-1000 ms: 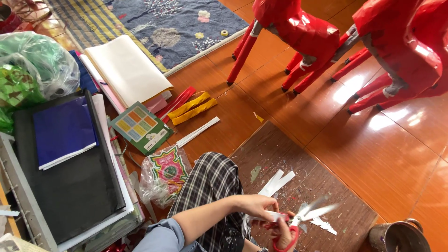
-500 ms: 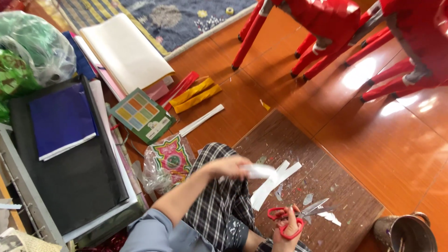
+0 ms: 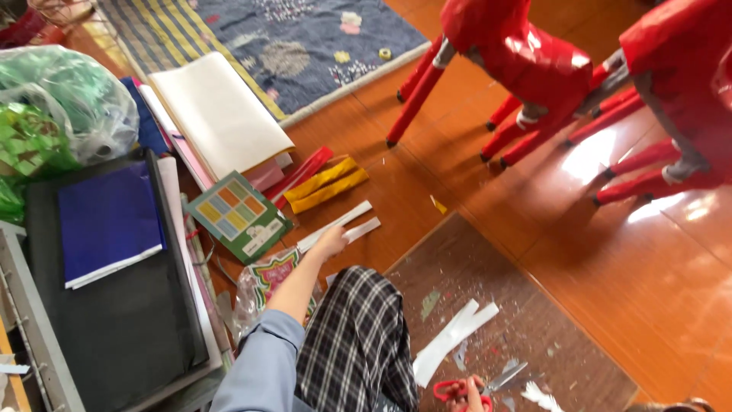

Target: Cutting thin strips of white paper using a pair of scissors

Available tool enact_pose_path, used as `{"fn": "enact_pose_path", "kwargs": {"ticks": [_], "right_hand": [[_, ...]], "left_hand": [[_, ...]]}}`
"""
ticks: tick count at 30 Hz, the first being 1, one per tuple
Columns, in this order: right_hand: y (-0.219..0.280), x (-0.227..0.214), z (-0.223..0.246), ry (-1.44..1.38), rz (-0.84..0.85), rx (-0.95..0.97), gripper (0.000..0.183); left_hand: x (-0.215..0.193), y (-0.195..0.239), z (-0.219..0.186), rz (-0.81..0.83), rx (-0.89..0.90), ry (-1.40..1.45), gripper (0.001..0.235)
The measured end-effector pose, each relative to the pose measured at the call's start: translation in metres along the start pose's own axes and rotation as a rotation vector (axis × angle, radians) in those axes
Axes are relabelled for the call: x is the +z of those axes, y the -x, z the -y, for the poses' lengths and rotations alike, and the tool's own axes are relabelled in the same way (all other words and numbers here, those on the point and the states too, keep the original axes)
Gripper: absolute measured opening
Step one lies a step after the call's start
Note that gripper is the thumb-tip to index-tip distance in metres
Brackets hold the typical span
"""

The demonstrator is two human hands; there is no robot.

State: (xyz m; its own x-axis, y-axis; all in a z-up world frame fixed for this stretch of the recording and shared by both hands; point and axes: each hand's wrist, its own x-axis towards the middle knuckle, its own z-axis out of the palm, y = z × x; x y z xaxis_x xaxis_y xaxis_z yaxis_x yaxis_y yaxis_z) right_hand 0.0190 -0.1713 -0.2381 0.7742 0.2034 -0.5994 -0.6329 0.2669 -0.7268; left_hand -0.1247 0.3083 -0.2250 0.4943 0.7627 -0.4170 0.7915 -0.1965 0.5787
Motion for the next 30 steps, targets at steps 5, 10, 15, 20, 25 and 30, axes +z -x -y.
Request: {"fn": "enact_pose_path", "kwargs": {"ticks": [5, 10, 15, 20, 25, 30], "right_hand": [[0.021, 0.031, 0.012, 0.083, -0.127, 0.138, 0.006], [0.033, 0.052, 0.012, 0.132, -0.222, 0.210, 0.009], [0.058, 0.073, 0.015, 0.097, -0.312, 0.065, 0.016], [0.063, 0.074, 0.024, 0.143, -0.333, 0.068, 0.016], [0.052, 0.062, 0.014, 0.070, -0.274, 0.016, 0.017], [0.036, 0.053, 0.000, 0.011, -0.255, -0.039, 0.016]], "left_hand": [[-0.028, 0.050, -0.056, -0.007, -0.109, -0.457, 0.039], [-0.019, 0.138, -0.129, -0.118, 0.055, -0.104, 0.010], [0.022, 0.184, -0.164, 0.093, 0.415, -0.424, 0.032], [0.051, 0.163, -0.150, 0.088, 0.525, -0.371, 0.028], [0.052, 0.162, -0.149, 0.097, 0.460, -0.296, 0.028], [0.057, 0.159, -0.144, 0.081, 0.472, -0.323, 0.030]]}}
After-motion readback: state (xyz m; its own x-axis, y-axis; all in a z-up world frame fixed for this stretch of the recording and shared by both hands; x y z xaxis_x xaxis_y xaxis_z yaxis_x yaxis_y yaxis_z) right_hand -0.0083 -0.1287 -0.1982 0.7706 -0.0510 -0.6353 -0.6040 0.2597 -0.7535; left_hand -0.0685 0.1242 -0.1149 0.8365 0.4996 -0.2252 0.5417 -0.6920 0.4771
